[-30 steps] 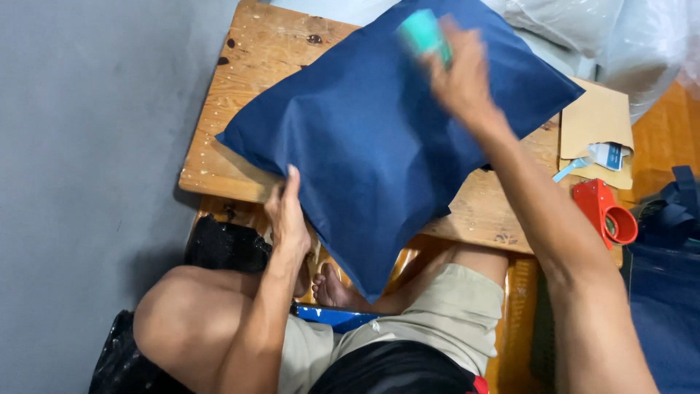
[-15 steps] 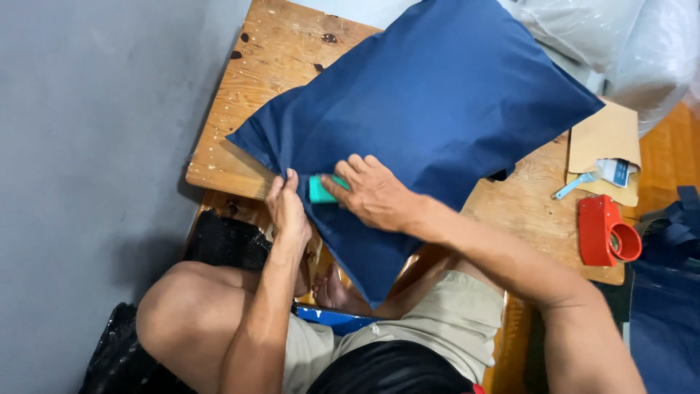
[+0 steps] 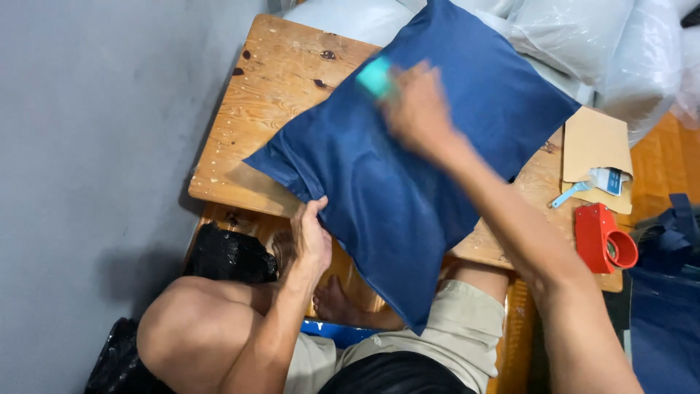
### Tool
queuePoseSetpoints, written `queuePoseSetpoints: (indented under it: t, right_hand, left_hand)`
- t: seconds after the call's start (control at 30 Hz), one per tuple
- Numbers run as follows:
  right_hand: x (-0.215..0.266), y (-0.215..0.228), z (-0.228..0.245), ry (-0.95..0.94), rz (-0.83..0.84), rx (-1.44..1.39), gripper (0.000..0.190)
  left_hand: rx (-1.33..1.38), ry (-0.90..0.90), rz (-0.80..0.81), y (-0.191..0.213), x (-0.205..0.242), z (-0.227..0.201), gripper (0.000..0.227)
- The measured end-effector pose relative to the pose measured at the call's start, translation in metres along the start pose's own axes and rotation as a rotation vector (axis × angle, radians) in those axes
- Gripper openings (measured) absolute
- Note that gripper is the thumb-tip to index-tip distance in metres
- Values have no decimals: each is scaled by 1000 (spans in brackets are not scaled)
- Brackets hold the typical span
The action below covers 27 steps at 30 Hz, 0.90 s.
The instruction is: The person scrubs a blue tote bag containing a vacuum-sealed pillow using a green sponge. They scrub the plastic-wrapped front, then flip the bag to scrub the blue fabric back and sides. The person works on a wooden table with a tape dispenser and other items nearby.
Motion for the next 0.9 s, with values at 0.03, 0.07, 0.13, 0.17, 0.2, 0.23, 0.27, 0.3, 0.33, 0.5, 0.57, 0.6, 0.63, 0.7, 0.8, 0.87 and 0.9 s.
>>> queuePoseSetpoints:
  t: [0.03,0.07,0.13,0.17,0.2,0.23,0.27,0.3,0.33,0.5,0.57,0.6,0.63,0.7,0.8,0.87,0.9]
  right_hand:
    - [13,27,58,175,-1,-91,32]
    - [36,58,116,345,3,-180,30]
    - [77,46,145,342,320,-374,42]
    - [106,37,165,334,633,-566,54]
    - [96,35,156,326,632,-565,54]
    - [79,44,150,360,488,-622,53]
    - [62,53,142,401,341,-673,52]
    - [43,45,125,399,337,-669,52]
    - [18,48,99,321,160,-658,43]
    - [-37,-17,-21,-39,49,-14,34]
    - [-27,-37,-27,-38,-36,275,37]
    - [-14,-26,2,-37,-39,277,37]
    - [0,-18,39,63,-29,263,39]
    - [31,6,98,166,-6,241,44]
    - [58,37,167,318,-5,-149,50]
    - [79,28,190,452,147,-307,56]
    - [66,25,180,460,142,-314,56]
  left_hand:
    - [21,0,-5,1,-3,3,10]
    - [37,4,-10,2,-5,7,8]
    - [101,65,28,5,-21,26,7]
    - [168,121,68,4,-29,36,11]
    - [160,122,71,4,-26,33,11]
    - [158,103,33,8,-25,29,6]
    - [164,81,-2,8,-24,25,13]
    - [163,81,4,2,-14,8,13]
    - [118,108,-37,0,-3,-3,16]
    - [57,116,-68,-16,23,-48,66]
    - [-30,44,-114,-12,1,-43,58]
    - [-27,44,-112,-12,-5,-39,58]
    - [31,29,-78,-16,-12,-37,53]
    - [85,22,-58,-17,-14,-35,48]
    - [-106,0,-143,-15,-20,-34,47]
    - [-227,-45,-245,-1,-37,-21,46]
    - [-219,-50,-251,0,-37,-20,46]
Point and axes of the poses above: each hand's wrist, its own x-axis away from the middle knuckle, its own y-axis out of the back of the hand, z = x × y, the point moved 8 cm from there along -x, towards the middle knuckle, and after that the axes turned 15 degrees about -z, right-handed, at the moved point
